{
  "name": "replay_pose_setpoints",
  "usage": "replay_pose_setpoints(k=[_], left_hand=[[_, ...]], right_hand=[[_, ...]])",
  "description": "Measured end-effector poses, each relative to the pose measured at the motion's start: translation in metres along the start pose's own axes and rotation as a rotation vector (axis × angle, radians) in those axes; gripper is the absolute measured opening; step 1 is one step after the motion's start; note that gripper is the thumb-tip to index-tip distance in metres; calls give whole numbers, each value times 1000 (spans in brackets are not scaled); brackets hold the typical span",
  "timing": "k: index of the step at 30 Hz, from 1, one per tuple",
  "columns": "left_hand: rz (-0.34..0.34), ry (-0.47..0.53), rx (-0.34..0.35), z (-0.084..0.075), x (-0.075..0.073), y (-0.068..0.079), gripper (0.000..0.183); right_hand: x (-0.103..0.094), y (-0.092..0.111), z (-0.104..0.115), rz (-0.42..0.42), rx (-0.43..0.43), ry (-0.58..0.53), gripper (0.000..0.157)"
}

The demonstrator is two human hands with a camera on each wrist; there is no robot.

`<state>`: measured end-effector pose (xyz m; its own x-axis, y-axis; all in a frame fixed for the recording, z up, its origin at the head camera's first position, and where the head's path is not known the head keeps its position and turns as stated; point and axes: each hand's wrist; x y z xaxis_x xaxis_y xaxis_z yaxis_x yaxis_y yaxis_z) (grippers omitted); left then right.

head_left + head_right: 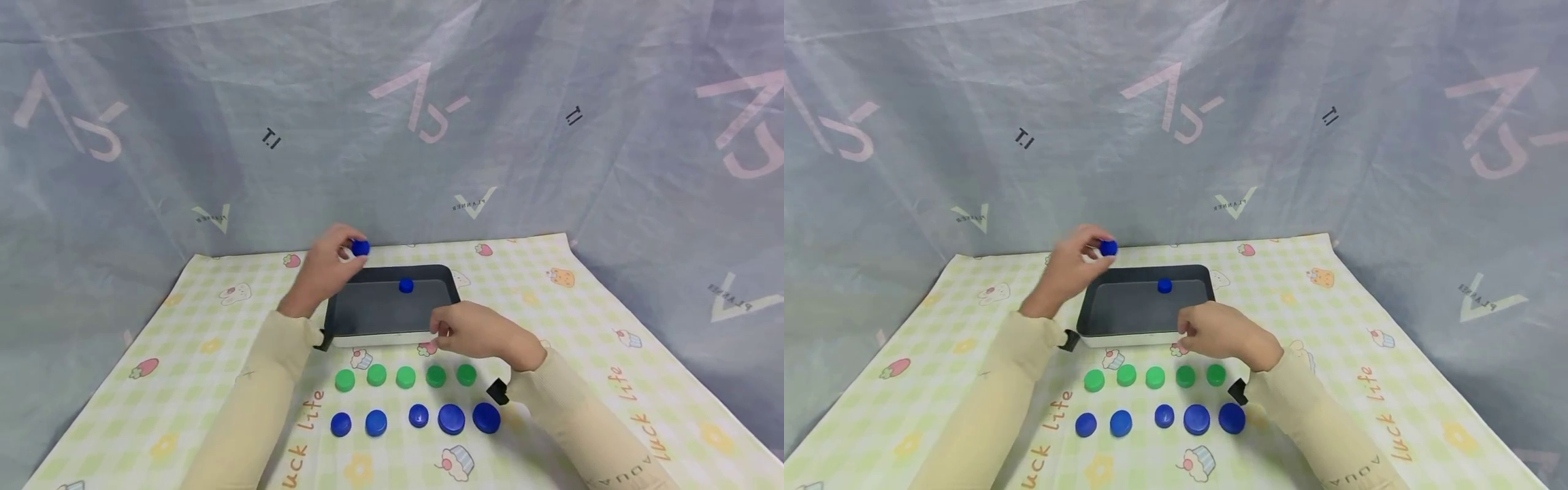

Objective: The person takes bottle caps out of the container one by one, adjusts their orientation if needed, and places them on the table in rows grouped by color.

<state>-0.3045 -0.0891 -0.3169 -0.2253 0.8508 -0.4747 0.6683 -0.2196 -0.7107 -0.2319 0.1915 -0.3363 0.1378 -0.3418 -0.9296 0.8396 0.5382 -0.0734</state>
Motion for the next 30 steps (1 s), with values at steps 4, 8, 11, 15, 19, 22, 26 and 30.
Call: replay_pose_setpoints(k=[4, 8, 11, 15, 19, 22, 26, 30], left_hand=[[-68, -20, 143, -30, -35, 14, 27], [17, -53, 246, -56, -48, 21, 25], [76, -17, 272, -68, -48, 23, 26], [144, 33, 251, -69, -41, 24, 26], [214, 47, 195, -62, -31, 24, 23], [274, 40, 120, -57, -24, 23, 26], [292, 46, 13, -51, -18, 24, 25], [278, 41, -32, -46, -16, 27, 20]], right_hand=[[0, 2, 9, 13, -27, -23, 6], [-1, 5, 12, 0, -52, -33, 7], [-1, 7, 13, -19, -72, -51, 5], [1, 8, 15, -15, -111, -76, 5], [4, 8, 15, 2, -118, -78, 5], [5, 7, 16, 15, -110, -75, 4], [5, 4, 17, 36, -107, -70, 3], [5, 1, 18, 54, -116, -54, 5]])
Point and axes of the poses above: each hand's wrist, its own y-axis away from the middle knuckle, its own x-axis out of the palm, z = x × y, and after that the axes turned 7 degrees about -z, right-handed
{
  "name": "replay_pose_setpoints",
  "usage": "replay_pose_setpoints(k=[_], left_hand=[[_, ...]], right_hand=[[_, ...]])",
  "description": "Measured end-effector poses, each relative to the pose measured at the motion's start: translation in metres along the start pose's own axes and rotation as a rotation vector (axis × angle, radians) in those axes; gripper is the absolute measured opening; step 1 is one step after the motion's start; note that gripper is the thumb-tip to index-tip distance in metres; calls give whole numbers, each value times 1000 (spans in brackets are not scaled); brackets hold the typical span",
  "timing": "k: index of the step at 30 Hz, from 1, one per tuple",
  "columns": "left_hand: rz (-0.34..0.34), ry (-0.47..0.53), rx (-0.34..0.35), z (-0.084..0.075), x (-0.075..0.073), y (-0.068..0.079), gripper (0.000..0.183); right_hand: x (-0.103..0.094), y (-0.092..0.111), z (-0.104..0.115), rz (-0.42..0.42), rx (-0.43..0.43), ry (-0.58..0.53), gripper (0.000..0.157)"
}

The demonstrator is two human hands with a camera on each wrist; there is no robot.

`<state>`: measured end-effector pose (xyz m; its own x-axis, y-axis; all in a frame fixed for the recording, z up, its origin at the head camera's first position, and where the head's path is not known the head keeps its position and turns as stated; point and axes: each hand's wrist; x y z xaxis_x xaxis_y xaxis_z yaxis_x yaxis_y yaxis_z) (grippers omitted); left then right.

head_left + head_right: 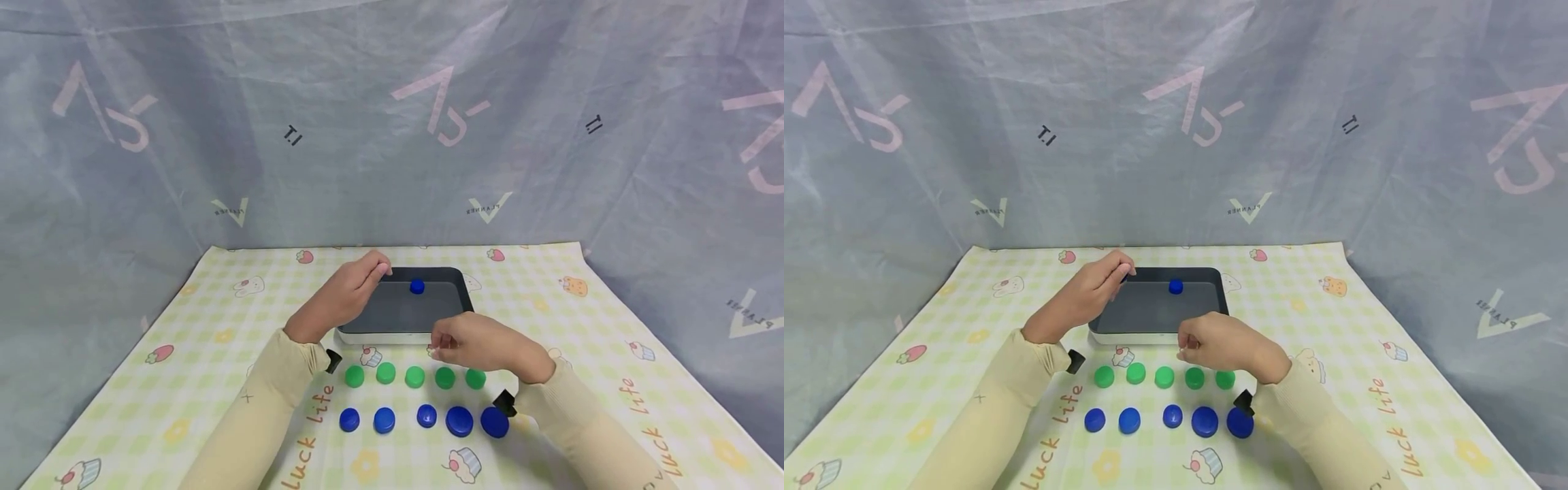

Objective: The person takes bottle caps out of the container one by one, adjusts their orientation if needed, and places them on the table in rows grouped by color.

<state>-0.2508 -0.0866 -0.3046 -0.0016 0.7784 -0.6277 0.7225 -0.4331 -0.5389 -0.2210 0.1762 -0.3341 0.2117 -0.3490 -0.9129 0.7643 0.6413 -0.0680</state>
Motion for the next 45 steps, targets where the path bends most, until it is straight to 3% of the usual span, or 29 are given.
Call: replay_pose_setpoints(k=[7, 14, 18, 21, 24, 30, 36, 42, 45], left_hand=[[100, 2, -65, 0, 10, 1, 16], [210, -72, 72, -2, 24, 2, 18], [278, -81, 123, -1, 32, 4, 22], [271, -99, 151, -2, 37, 6, 20], [251, -138, 174, -4, 42, 7, 32], [214, -229, 202, -6, 48, 8, 49], [167, -282, 255, -3, 52, 9, 47], [140, -309, 294, -2, 53, 10, 47], [134, -307, 301, -2, 54, 10, 46]], right_hand=[[-1, -1, 0, -71, -71, -36, 8], [-6, 0, 2, -267, -10, -103, 4], [-7, -1, 4, -324, 33, -158, 10], [-6, -2, 7, -353, 65, -238, 20], [-4, -3, 10, -382, 98, -332, 25], [-1, -3, 14, -341, 81, -467, 20], [1, -3, 13, -278, 54, -469, 13], [2, -3, 9, -142, 46, -552, 21], [1, -3, 9, -126, 33, -571, 21]])
Point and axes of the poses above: each hand's wrist, its own y-axis away from the middle knuckle, its own x-axis out of the palm, z = x × y, and after that the axes turned 7 degrees about -z, right-handed
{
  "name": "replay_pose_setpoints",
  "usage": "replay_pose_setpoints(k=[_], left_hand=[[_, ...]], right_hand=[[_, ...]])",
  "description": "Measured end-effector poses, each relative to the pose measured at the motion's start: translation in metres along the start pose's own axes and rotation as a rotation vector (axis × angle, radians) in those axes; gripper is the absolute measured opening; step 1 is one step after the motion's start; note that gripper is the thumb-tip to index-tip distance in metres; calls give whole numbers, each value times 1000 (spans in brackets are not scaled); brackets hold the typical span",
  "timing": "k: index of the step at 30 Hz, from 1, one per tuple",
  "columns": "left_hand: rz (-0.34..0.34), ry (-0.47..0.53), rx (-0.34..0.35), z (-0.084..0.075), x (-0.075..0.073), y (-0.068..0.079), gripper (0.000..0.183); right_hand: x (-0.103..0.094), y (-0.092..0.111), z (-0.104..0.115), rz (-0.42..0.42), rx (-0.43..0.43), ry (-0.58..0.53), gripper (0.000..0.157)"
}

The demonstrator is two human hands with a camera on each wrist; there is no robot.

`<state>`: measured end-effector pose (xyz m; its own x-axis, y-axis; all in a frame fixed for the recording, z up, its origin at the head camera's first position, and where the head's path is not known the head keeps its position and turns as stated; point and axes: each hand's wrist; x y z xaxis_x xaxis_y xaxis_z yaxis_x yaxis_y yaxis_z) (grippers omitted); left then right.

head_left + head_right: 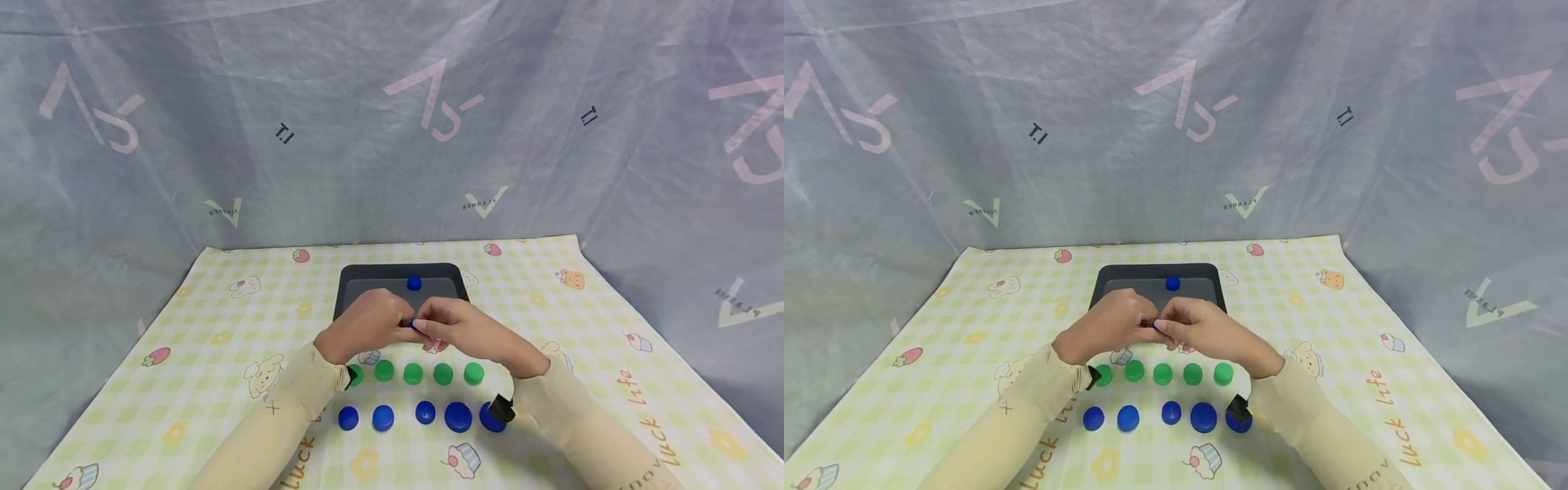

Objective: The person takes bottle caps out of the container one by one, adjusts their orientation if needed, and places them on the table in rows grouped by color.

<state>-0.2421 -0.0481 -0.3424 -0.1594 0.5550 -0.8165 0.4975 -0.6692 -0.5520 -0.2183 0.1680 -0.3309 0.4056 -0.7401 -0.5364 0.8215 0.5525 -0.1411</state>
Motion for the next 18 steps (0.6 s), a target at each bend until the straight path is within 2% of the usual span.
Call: replay_pose_setpoints(k=[6, 9, 14, 18], left_hand=[[4, 84, -12, -3, 0, -3, 40], [20, 109, -28, -3, 1, -3, 38], [60, 111, -60, -1, -1, -3, 27], [84, 113, -93, 1, -6, -4, 17]], right_hand=[[-3, 2, 3, -3, -3, -8, 18], [-7, 2, 2, -14, -4, 42, 17], [-20, 7, 6, -79, -42, 285, 20], [-40, 17, 14, -100, -78, 497, 27]])
Point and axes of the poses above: each hand's wrist, its own y-axis away from the middle knuckle, its own x-axis out of the palm, z = x × y, and after that the axes turned 7 degrees about -z, right-handed
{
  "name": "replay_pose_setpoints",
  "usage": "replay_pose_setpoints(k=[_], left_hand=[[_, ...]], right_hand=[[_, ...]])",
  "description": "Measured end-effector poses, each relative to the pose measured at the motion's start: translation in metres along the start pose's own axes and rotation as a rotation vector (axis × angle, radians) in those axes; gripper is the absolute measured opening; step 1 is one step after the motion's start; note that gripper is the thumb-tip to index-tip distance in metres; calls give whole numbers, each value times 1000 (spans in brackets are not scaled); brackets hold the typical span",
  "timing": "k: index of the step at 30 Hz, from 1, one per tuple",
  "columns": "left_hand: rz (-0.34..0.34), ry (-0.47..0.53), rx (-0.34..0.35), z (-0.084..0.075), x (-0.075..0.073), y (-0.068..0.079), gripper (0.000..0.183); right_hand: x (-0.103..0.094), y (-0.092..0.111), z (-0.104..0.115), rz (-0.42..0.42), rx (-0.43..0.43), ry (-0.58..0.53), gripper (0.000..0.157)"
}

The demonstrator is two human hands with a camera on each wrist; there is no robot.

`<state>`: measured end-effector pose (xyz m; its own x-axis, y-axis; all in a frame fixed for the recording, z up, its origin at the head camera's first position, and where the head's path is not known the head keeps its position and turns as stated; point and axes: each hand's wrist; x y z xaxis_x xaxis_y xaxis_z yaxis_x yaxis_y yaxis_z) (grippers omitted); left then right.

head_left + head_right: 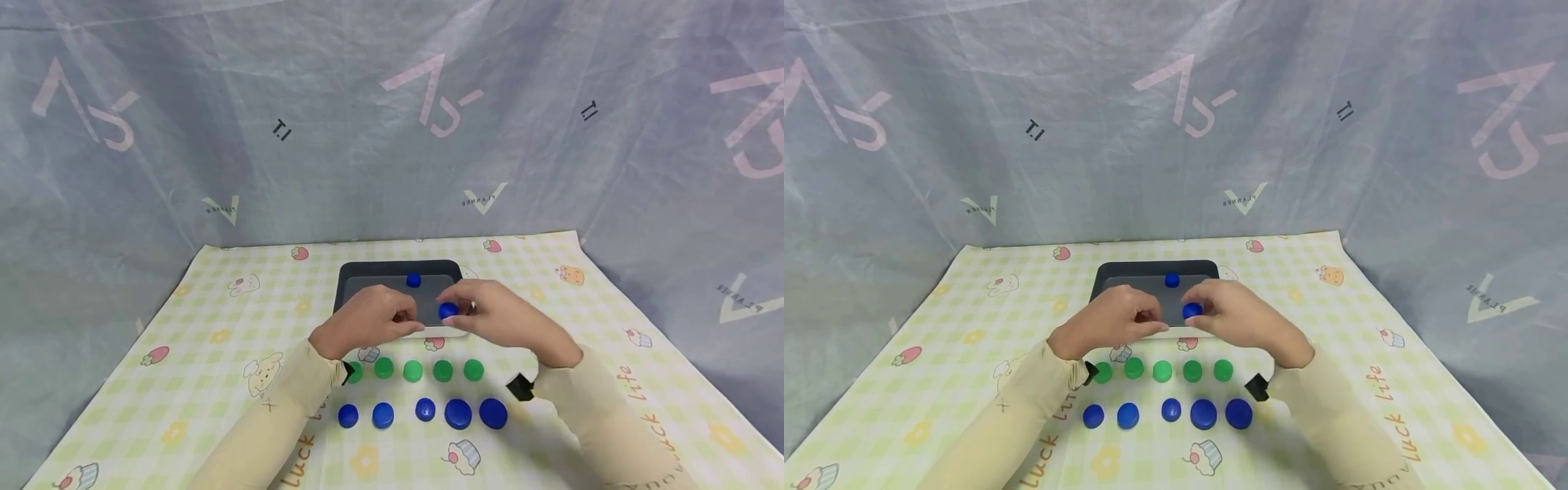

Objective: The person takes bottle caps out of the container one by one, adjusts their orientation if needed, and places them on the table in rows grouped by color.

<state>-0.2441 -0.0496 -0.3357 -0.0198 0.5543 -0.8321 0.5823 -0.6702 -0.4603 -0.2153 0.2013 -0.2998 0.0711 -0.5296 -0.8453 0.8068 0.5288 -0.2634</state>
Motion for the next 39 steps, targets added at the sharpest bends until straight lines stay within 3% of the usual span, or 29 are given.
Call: replay_pose_setpoints(k=[5, 10, 17, 20, 32, 39], left_hand=[[11, 13, -51, 4, -6, 0, 15], [24, 33, -83, 10, -6, -1, 18], [91, 44, -127, 15, -5, -1, 20], [101, 43, -135, 17, -4, -1, 21], [146, 27, -175, 25, 1, 0, 24], [159, 32, -200, 26, -1, 2, 22]], right_hand=[[-25, 15, -6, 69, -47, 193, 26], [-34, 27, -9, 229, -5, 192, 16], [-11, 38, -20, 479, 167, 190, 21], [4, 45, -28, 541, 223, 217, 25], [23, 71, -47, 565, 337, 201, 29], [32, 76, -46, 537, 331, 211, 35]])
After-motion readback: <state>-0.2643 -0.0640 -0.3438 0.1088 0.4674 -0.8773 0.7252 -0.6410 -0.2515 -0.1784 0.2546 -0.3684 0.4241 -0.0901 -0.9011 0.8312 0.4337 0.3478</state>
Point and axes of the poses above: each hand's wrist, its own y-axis away from the middle knuckle, its own x-axis out of the palm, z = x × y, and after that the axes turned 7 degrees about -z, right-handed
